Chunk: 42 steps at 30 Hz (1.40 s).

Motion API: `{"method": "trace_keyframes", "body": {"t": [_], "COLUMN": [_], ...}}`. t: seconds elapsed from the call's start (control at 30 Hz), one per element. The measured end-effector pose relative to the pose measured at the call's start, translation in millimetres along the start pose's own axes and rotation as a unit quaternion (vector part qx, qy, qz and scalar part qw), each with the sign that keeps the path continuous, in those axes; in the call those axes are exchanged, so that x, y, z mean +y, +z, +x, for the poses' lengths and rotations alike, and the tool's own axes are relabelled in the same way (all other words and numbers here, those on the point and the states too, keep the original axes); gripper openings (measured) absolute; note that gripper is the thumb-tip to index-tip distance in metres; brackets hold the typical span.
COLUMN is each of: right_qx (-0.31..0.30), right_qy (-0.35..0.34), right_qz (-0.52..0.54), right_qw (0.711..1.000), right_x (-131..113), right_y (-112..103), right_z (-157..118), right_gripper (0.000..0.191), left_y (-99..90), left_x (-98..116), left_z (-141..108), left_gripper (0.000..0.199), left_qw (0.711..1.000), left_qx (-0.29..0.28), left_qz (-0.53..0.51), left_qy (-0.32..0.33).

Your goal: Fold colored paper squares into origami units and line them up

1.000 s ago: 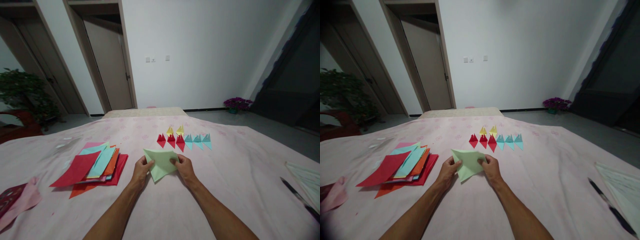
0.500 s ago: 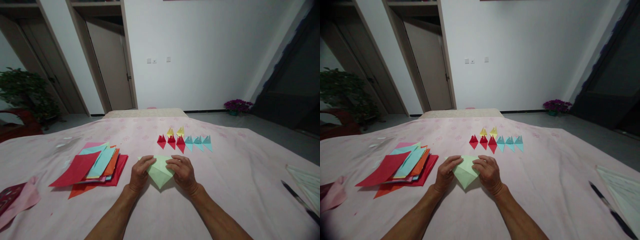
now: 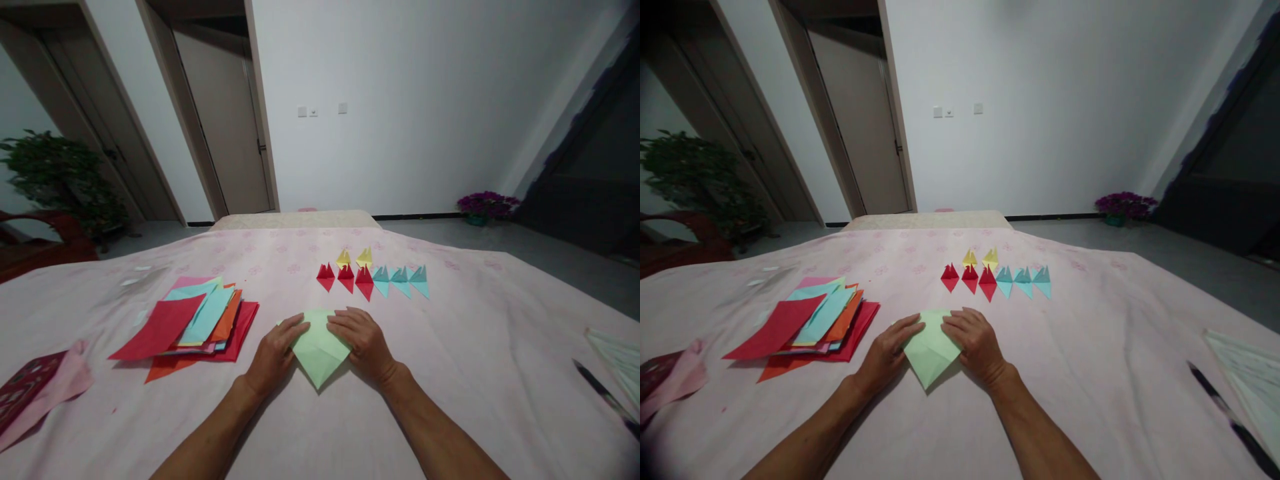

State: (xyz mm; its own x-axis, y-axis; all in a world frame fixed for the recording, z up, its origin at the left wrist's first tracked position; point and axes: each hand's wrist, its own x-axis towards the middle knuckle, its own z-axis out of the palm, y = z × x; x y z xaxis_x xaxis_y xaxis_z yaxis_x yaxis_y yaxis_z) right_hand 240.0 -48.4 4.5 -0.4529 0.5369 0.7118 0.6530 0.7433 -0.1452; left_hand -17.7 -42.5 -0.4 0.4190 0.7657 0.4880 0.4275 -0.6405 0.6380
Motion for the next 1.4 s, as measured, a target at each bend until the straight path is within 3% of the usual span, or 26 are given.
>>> {"method": "trace_keyframes", "body": {"t": [0.1,0.3,0.43,0.53,0.7,1.0,1.13,1.4], "right_qx": [0.047,-0.058,-0.063,-0.059,-0.071,-0.09,-0.096,-0.108], "right_qy": [0.016,0.056,0.069,0.065,0.093,0.259,0.324,0.354], "right_qz": [-0.043,-0.018,-0.004,0.019,0.061,0.07,0.076,0.005], "right_qw": [0.998,0.997,0.996,0.996,0.991,0.959,0.938,0.929], "right_x": [0,0,4,5,6,22,25,29], "right_y": [-3,4,11,12,10,18,16,16], "right_z": [2,-3,-6,-6,-4,0,9,19], "right_gripper": [0.047,0.049,0.049,0.05,0.052,0.045,0.032,0.037], "left_y": [2.2,15.0,14.6,9.2,-0.8,-0.4,1.1,5.0], "left_x": [-3,-9,-17,-17,-5,-13,-21,-19], "left_z": [7,13,9,9,15,18,19,26], "left_gripper": [0.057,0.053,0.052,0.048,0.034,0.012,0.019,0.018], "left_qw": [0.999,0.996,0.997,0.987,0.965,0.973,0.974,0.96], "left_qx": [0.001,-0.042,0.016,0.044,0.008,0.001,0.009,0.031], "left_qz": [0.019,0.073,0.048,0.123,0.252,0.222,0.198,0.23], "left_qy": [0.042,-0.012,-0.061,-0.096,-0.067,-0.068,-0.112,-0.158]}}
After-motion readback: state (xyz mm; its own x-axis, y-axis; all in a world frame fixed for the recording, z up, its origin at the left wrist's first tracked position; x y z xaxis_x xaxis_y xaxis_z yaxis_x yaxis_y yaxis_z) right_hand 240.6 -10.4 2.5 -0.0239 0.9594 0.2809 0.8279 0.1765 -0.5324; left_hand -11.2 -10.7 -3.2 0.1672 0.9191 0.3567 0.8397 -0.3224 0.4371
